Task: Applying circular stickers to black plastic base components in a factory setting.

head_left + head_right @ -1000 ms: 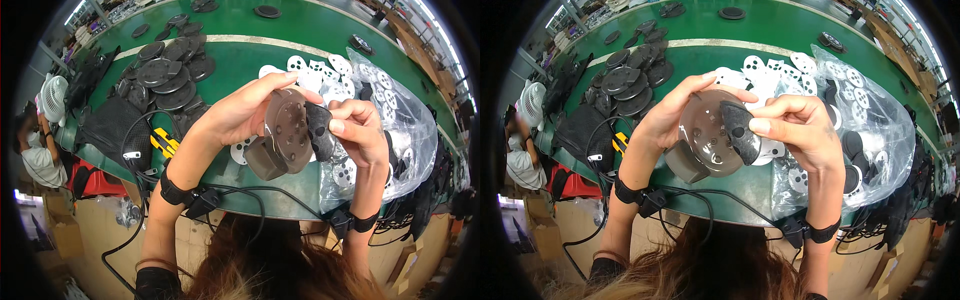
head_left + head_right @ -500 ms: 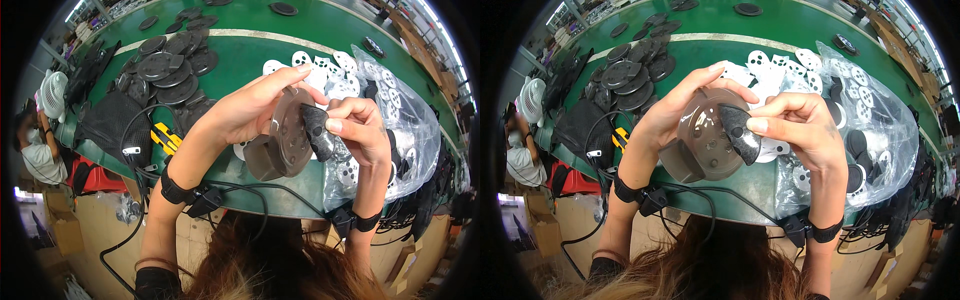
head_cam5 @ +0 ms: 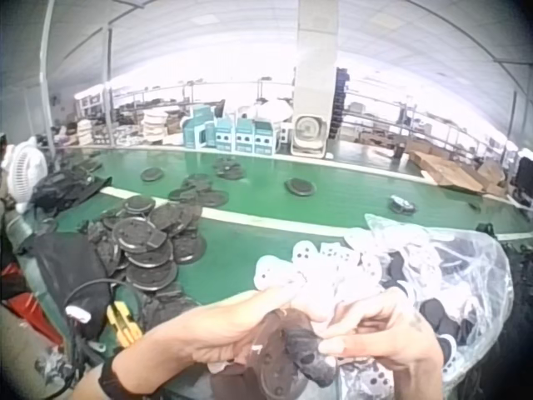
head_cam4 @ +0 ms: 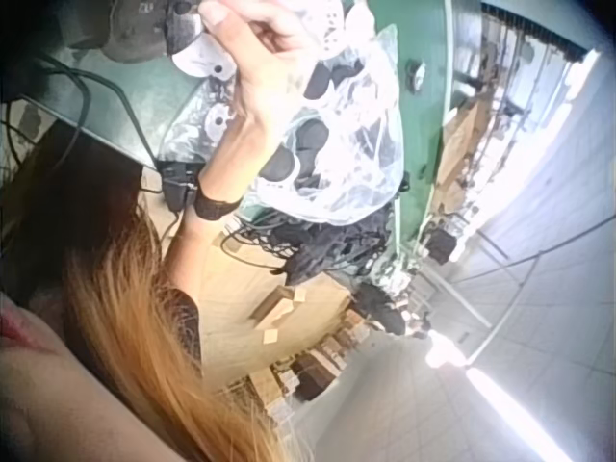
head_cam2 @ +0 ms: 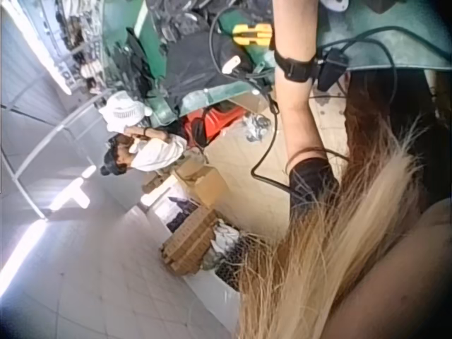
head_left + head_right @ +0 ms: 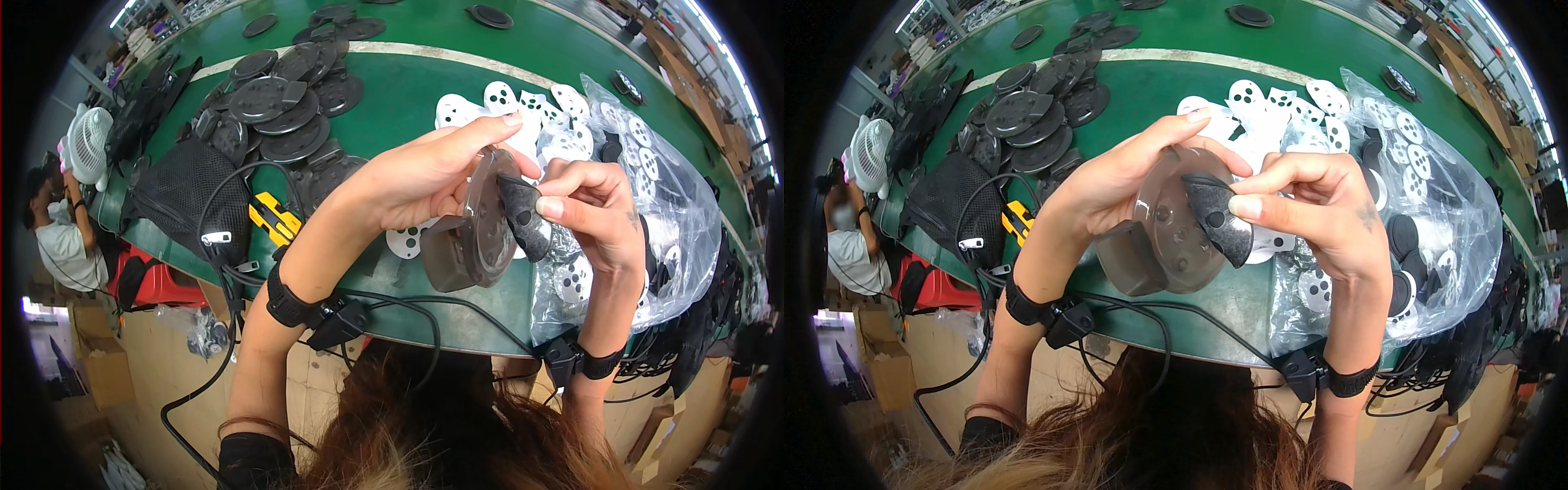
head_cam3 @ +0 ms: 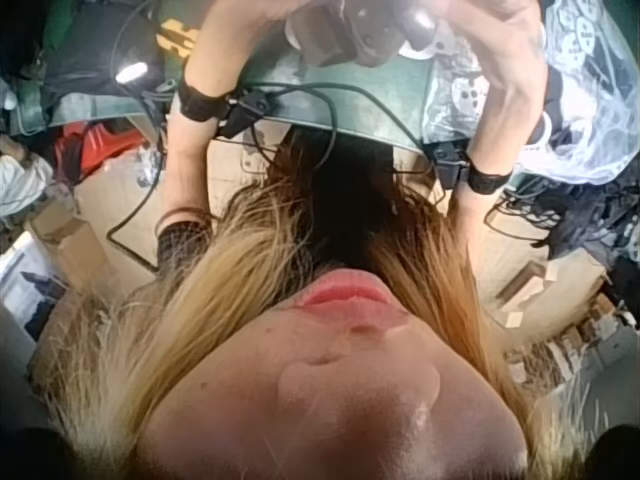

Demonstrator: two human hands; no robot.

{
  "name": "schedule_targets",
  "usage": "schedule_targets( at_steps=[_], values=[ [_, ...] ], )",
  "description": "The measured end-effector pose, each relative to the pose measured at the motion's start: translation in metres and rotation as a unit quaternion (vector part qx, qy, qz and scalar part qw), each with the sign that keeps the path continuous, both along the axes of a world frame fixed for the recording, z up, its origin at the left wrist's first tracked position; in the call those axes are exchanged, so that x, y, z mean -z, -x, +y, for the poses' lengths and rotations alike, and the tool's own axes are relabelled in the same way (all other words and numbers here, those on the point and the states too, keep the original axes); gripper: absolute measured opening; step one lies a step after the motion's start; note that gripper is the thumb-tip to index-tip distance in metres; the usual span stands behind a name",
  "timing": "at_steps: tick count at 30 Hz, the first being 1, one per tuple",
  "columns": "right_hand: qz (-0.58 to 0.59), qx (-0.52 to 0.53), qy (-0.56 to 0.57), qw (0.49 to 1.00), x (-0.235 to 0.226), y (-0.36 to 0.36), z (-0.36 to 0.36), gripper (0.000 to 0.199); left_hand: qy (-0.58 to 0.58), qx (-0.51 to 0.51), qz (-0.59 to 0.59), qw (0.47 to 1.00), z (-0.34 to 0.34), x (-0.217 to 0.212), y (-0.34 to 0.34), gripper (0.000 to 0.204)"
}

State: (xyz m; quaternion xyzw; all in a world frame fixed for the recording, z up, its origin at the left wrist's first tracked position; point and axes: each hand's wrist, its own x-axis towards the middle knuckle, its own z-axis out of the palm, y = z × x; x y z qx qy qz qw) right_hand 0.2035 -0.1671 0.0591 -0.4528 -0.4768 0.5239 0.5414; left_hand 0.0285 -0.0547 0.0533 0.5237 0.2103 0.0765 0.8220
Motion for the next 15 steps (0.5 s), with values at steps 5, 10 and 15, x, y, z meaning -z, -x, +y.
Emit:
schedule_targets(
  at_steps=[5, 10, 15],
  values=[
    [-0.026, 0.004, 0.007, 1.000, -0.0070, 0.0027, -0.0010, 0.012, -0.009, -0.019, -0.015, 1.000, 0.0001, 0.0037, -0.0032, 0.053],
    [-0.081, 0.025, 0.003, 0.996, -0.0076, 0.0023, 0.0001, 0.012, -0.004, -0.019, -0.027, 0.999, 0.0043, 0.0106, -0.0053, 0.053],
    [-0.088, 0.031, 0.006, 0.996, -0.0099, 0.0037, -0.0007, 0.012, 0.007, -0.011, -0.019, 1.000, 0.0034, 0.0076, -0.0050, 0.053]
  ],
)
